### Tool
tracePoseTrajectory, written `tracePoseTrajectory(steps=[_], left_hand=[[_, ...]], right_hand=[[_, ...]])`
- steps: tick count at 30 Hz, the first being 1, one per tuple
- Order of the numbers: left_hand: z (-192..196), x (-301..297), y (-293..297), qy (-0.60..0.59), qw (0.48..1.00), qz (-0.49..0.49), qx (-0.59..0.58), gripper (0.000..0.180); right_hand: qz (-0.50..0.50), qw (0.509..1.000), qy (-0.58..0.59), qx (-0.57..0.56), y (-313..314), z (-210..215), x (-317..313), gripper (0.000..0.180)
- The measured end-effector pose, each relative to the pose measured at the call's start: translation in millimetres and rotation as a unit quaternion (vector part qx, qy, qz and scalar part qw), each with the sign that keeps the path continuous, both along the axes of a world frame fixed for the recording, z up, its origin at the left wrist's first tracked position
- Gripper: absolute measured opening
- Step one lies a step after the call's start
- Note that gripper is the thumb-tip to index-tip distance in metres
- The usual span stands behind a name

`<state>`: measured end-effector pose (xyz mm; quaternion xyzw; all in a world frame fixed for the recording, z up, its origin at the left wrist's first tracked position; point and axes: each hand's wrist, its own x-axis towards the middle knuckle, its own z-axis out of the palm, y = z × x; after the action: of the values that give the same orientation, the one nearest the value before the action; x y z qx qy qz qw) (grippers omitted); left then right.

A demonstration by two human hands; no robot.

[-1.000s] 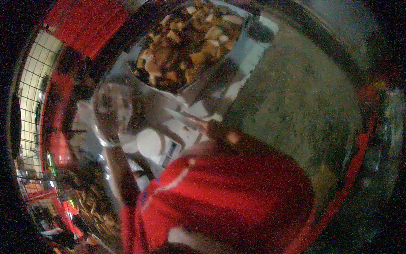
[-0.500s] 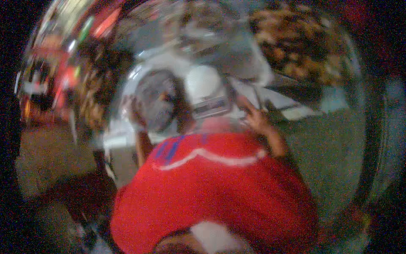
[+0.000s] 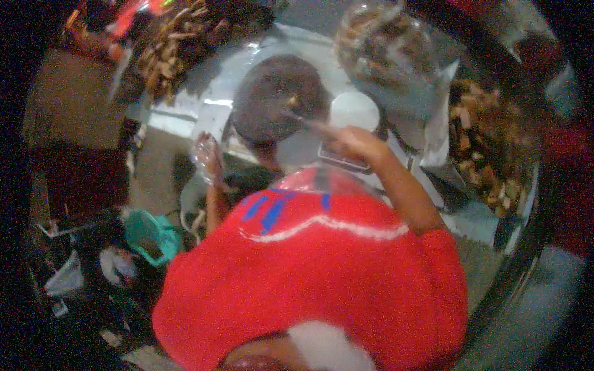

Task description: The person cuts pieces of cooked meat on a wooden chopping board using a knife. They weigh the cut pieces on a digital scale and place them into a plastic bag. The process is repeated multiple times.

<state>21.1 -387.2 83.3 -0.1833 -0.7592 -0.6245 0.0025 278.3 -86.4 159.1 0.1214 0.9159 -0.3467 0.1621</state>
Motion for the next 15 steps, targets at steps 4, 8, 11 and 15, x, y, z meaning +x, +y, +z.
tracePoseTrajectory(steps=[4,8,11,15], left_hand=[[-12.1,-1.7,-22.1,0.057,0.995,0.046,-0.068,0.047],[-18.9,-18.6,-28.4,0.103,0.988,0.042,-0.104,0.043],[-15.2,-30.8,-16.1,0.070,0.991,0.037,-0.104,0.043],[-2.0,-45.9,5.3,0.047,0.995,-0.004,-0.089,0.044]], right_hand=[[-0.070,0.971,0.005,0.229,22.4,17.4,-17.3,0.066],[-0.176,0.963,0.051,0.195,17.7,25.9,-27.0,0.066],[-0.176,0.971,0.028,0.160,3.1,22.0,-23.6,0.068],[-0.156,0.984,-0.026,0.076,-18.1,3.4,-25.4,0.070]])
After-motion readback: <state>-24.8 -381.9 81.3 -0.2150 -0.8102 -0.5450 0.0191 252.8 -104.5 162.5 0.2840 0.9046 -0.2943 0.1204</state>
